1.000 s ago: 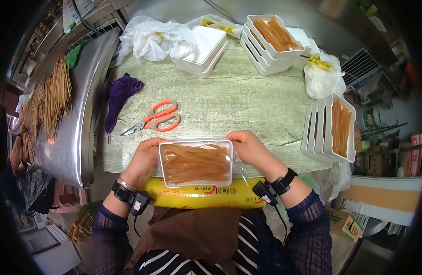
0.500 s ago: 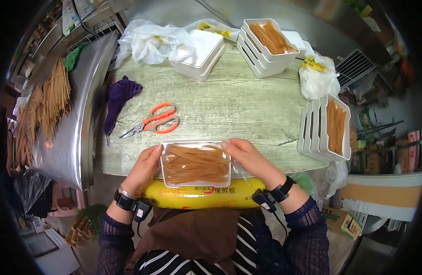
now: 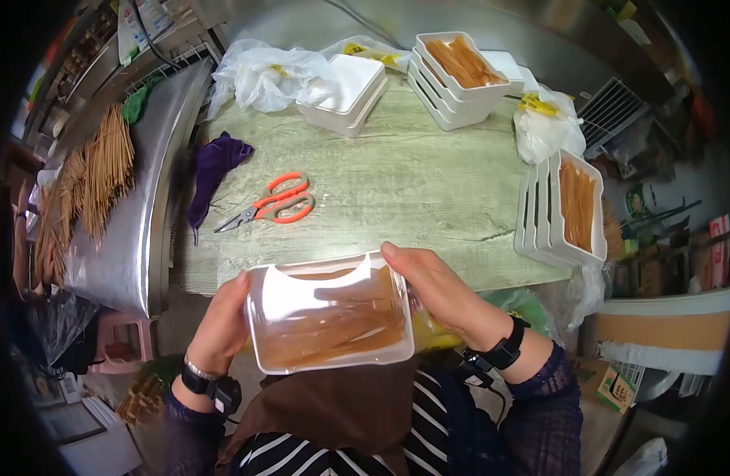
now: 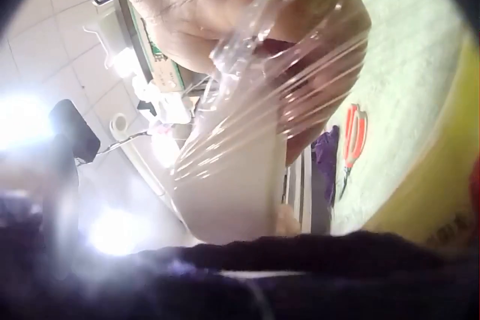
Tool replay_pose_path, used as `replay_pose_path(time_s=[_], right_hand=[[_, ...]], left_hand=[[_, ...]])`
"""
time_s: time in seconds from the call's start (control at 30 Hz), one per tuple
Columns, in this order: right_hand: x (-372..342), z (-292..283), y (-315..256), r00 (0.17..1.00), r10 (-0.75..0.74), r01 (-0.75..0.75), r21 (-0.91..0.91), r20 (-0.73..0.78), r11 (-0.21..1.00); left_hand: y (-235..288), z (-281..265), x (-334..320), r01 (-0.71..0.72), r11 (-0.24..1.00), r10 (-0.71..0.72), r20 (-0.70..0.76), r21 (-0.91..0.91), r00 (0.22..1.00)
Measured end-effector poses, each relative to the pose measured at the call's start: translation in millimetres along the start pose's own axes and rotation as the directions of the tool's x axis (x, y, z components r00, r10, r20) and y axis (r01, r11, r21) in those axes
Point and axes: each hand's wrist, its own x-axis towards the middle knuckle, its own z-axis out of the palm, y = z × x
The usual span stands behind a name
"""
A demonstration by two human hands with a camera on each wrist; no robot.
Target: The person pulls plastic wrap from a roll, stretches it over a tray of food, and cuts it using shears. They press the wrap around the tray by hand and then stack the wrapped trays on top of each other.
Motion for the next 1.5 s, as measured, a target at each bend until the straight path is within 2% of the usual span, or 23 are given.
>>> replay_pose_path(time_s=[0.07, 0.17, 0.2, 0.27, 0.3, 0.4, 0.43, 0.53, 0.63, 0.67, 0.73, 0.77, 0.83, 0.93, 1.03, 1.13, 1.17, 1.23, 1.27, 1.37, 1.47, 1.5], right_hand=[[-14, 3, -7, 0.999, -0.028, 0.029, -0.034, 0.02, 0.999], [-28, 6, -1, 0.998, 0.015, -0.008, -0.094, 0.064, 0.996], [-29, 6, 1, 0.997, -0.011, 0.019, -0.107, 0.074, 0.994], [-27, 7, 5, 0.993, -0.057, 0.07, -0.131, 0.1, 0.989], [-22, 8, 10, 0.992, -0.092, 0.106, -0.182, 0.08, 0.978], [-28, 17, -7, 0.984, -0.092, 0.127, -0.243, 0.151, 0.962], [-32, 19, -9, 0.981, -0.124, 0.162, -0.278, 0.148, 0.947], [-42, 8, -5, 0.978, -0.101, 0.141, -0.217, 0.185, 0.966], [-52, -5, 7, 0.984, -0.178, 0.178, 0.042, -0.005, 0.983], [-55, -10, 13, 0.959, -0.284, 0.282, -0.054, -0.026, 0.958], [-59, -18, 24, 0.872, -0.489, 0.467, -0.25, -0.032, 0.848], [-58, -17, 25, 0.783, -0.622, 0.57, -0.404, 0.001, 0.716], [-59, -14, 24, 0.561, -0.816, 0.667, -0.657, 0.135, 0.35], [-54, -11, 27, 0.467, -0.872, 0.648, -0.727, 0.143, 0.228], [-44, -13, 32, 0.599, -0.801, 0.569, -0.708, 0.009, 0.418], [-30, -27, 33, 0.686, -0.706, 0.522, -0.557, -0.176, 0.646], [-23, -34, 35, 0.715, -0.679, 0.53, -0.503, -0.169, 0.683], [-19, -36, 40, 0.903, -0.396, 0.387, -0.085, -0.168, 0.918], [-18, -36, 40, 0.963, -0.248, 0.261, 0.129, -0.11, 0.957], [-23, -35, 38, 0.965, -0.259, 0.262, 0.122, -0.041, 0.957], [-29, -36, 33, 0.987, -0.144, 0.16, 0.432, -0.07, 0.887], [-30, -35, 32, 0.992, -0.12, 0.1, 0.378, 0.028, 0.92]], left_hand=[[-2, 2, -16, -0.012, 0.998, 0.011, 0.016, 0.059, 1.0], [-15, -24, -31, 0.164, 0.966, -0.17, 0.016, 0.2, 0.985], [-8, -21, -28, 0.047, 0.943, -0.053, 0.008, 0.331, 0.999], [19, -7, -22, -0.172, 0.807, 0.182, 0.04, 0.565, 0.983], [35, 8, -18, -0.22, 0.797, 0.201, 0.095, 0.563, 0.975], [51, 31, 0, -0.152, 0.786, -0.057, 0.316, 0.599, 0.947], [49, 32, 9, -0.079, 0.765, -0.182, 0.332, 0.64, 0.925], [33, 35, 9, 0.12, 0.81, -0.312, 0.249, 0.575, 0.917], [22, 27, 2, 0.156, 0.872, -0.294, 0.239, 0.465, 0.926], [21, 26, -1, 0.164, 0.892, -0.28, 0.23, 0.421, 0.932], [19, 25, -3, 0.155, 0.898, -0.259, 0.209, 0.413, 0.943], [17, 25, -4, 0.152, 0.901, -0.25, 0.199, 0.406, 0.948], [15, 24, -4, 0.17, 0.903, -0.261, 0.19, 0.394, 0.947], [10, 23, -3, 0.18, 0.899, -0.264, 0.167, 0.399, 0.95], [11, 27, -8, 0.163, 0.9, -0.239, 0.147, 0.404, 0.96], [14, 29, -16, 0.136, 0.901, -0.203, 0.122, 0.412, 0.972], [14, 30, -18, 0.131, 0.9, -0.194, 0.114, 0.415, 0.974], [11, 33, -21, 0.138, 0.899, -0.176, 0.055, 0.415, 0.983], [10, 34, -21, 0.14, 0.899, -0.165, 0.024, 0.415, 0.986], [9, 32, -22, 0.151, 0.905, -0.166, 0.002, 0.397, 0.986], [11, 30, -21, 0.137, 0.899, -0.167, 0.036, 0.415, 0.985], [11, 30, -21, 0.136, 0.901, -0.165, 0.036, 0.411, 0.986]])
